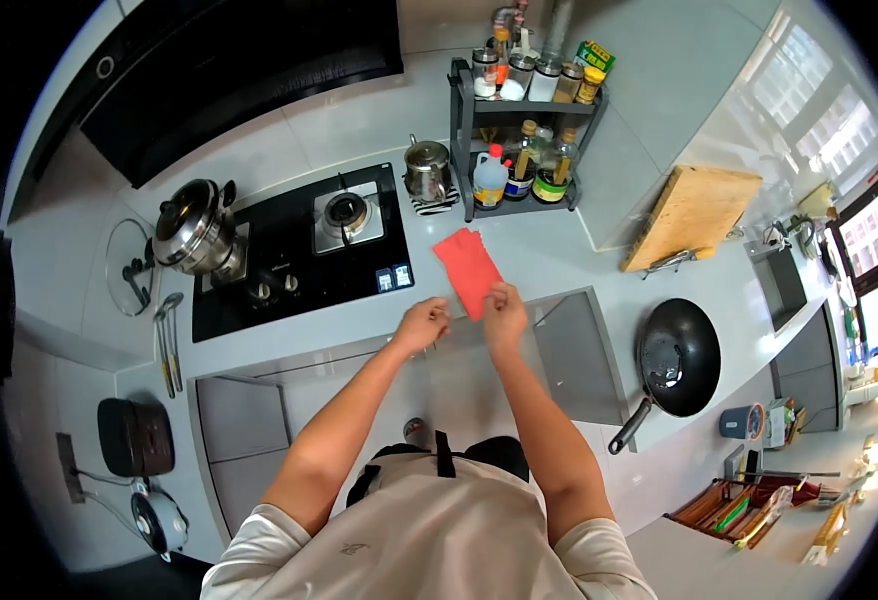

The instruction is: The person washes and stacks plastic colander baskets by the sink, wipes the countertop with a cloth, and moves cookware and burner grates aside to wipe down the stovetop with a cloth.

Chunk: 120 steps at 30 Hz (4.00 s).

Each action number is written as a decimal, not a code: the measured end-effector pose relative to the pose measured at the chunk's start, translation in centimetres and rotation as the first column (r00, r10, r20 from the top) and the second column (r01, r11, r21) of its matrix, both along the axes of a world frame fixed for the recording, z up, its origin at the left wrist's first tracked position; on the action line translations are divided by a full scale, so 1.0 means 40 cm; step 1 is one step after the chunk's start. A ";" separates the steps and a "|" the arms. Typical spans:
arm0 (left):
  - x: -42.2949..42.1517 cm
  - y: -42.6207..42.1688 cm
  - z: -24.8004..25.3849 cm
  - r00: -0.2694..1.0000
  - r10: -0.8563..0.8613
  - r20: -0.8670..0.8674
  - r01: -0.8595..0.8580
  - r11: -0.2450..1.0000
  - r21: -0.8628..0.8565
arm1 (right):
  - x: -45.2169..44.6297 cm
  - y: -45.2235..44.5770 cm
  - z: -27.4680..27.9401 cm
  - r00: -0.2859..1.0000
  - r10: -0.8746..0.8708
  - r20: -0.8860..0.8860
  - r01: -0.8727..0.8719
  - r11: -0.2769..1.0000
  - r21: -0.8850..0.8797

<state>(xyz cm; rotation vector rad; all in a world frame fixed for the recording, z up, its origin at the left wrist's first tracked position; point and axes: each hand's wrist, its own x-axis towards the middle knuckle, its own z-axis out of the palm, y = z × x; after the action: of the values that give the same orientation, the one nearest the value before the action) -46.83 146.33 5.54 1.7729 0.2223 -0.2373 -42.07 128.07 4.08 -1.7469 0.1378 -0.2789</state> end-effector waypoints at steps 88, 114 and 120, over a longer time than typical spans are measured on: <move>-0.001 -0.764 0.265 0.947 -0.263 -0.186 -0.100 0.308 -0.946 | -0.392 -0.690 0.440 0.991 -0.080 -0.107 0.093 0.988 0.125; -0.092 -1.973 0.132 0.742 -0.555 -0.377 -0.076 0.489 -0.869 | -0.605 -1.768 0.337 0.839 -0.499 -0.216 0.532 0.836 0.136; 0.013 -2.177 0.011 0.786 -0.432 -0.443 -0.204 0.495 -0.845 | -0.456 -2.014 0.196 0.876 -0.386 -0.290 0.431 0.895 0.111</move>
<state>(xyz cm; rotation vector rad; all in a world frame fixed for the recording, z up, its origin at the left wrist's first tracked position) -46.33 59.24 6.00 0.6011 0.3586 -0.8894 -60.31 47.50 11.91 -1.5612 0.7140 -0.3323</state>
